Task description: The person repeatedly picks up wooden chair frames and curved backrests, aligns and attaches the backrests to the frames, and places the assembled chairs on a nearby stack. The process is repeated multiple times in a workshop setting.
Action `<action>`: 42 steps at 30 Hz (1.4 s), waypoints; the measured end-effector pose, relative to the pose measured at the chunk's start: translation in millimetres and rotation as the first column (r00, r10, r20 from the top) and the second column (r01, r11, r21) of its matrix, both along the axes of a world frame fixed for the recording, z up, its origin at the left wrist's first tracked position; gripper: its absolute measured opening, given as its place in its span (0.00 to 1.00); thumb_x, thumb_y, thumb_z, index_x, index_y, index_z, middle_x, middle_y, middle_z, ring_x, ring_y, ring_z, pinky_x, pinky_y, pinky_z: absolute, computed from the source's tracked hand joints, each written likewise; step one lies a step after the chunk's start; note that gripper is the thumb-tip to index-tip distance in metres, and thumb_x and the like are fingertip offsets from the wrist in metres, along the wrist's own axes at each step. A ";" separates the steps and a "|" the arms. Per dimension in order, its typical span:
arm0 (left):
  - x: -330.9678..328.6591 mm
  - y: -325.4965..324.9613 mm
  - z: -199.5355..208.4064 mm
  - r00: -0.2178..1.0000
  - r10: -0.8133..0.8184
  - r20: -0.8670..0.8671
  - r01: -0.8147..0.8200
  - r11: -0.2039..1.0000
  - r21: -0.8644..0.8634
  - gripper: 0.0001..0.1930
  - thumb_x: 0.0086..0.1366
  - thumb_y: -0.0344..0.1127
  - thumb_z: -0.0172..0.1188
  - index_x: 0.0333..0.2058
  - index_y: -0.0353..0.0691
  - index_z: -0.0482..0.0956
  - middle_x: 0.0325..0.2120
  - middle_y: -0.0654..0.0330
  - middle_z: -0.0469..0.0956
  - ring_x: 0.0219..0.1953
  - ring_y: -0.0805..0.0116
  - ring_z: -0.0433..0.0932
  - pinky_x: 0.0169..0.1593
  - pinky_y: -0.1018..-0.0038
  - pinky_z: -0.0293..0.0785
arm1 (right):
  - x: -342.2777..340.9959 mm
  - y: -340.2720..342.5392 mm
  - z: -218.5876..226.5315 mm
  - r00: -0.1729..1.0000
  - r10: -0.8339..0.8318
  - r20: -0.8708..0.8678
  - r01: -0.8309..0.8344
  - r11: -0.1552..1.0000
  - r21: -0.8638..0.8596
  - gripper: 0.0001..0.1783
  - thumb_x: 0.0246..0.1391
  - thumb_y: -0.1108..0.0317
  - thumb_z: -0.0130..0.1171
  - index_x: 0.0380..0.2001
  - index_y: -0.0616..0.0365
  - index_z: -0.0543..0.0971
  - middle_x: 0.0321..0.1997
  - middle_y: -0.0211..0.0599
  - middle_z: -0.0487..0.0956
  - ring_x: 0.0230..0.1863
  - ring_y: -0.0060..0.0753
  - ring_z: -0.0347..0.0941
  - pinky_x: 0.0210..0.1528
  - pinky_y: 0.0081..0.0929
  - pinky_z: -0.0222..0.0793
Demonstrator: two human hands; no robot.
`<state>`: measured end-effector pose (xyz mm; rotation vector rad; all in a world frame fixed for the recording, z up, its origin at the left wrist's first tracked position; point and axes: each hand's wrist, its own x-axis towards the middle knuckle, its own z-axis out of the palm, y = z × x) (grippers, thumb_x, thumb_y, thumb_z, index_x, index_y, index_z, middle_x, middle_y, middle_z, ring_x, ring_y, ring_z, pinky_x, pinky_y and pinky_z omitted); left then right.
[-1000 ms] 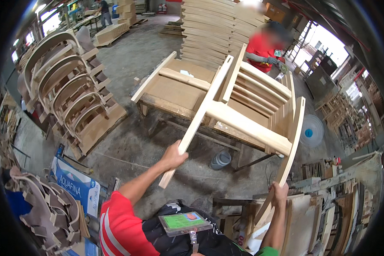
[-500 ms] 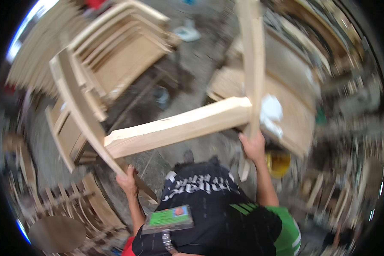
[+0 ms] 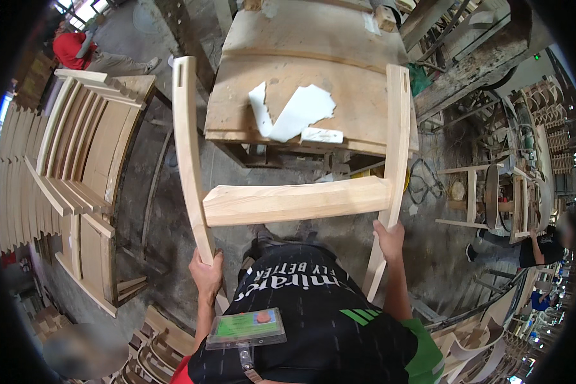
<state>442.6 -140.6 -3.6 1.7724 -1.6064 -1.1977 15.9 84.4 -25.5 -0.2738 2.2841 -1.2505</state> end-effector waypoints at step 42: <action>-496.3 -6.7 45.7 0.003 -0.991 0.133 0.752 -0.086 -0.654 0.22 0.75 0.42 0.62 0.56 0.26 0.78 0.45 0.43 0.84 0.48 0.53 0.84 0.55 0.65 0.79 | 299.2 239.3 93.5 -0.048 -0.762 -0.645 0.999 -0.044 -0.022 0.22 0.62 0.55 0.64 0.52 0.57 0.83 0.55 0.49 0.83 0.56 0.53 0.80 0.58 0.46 0.76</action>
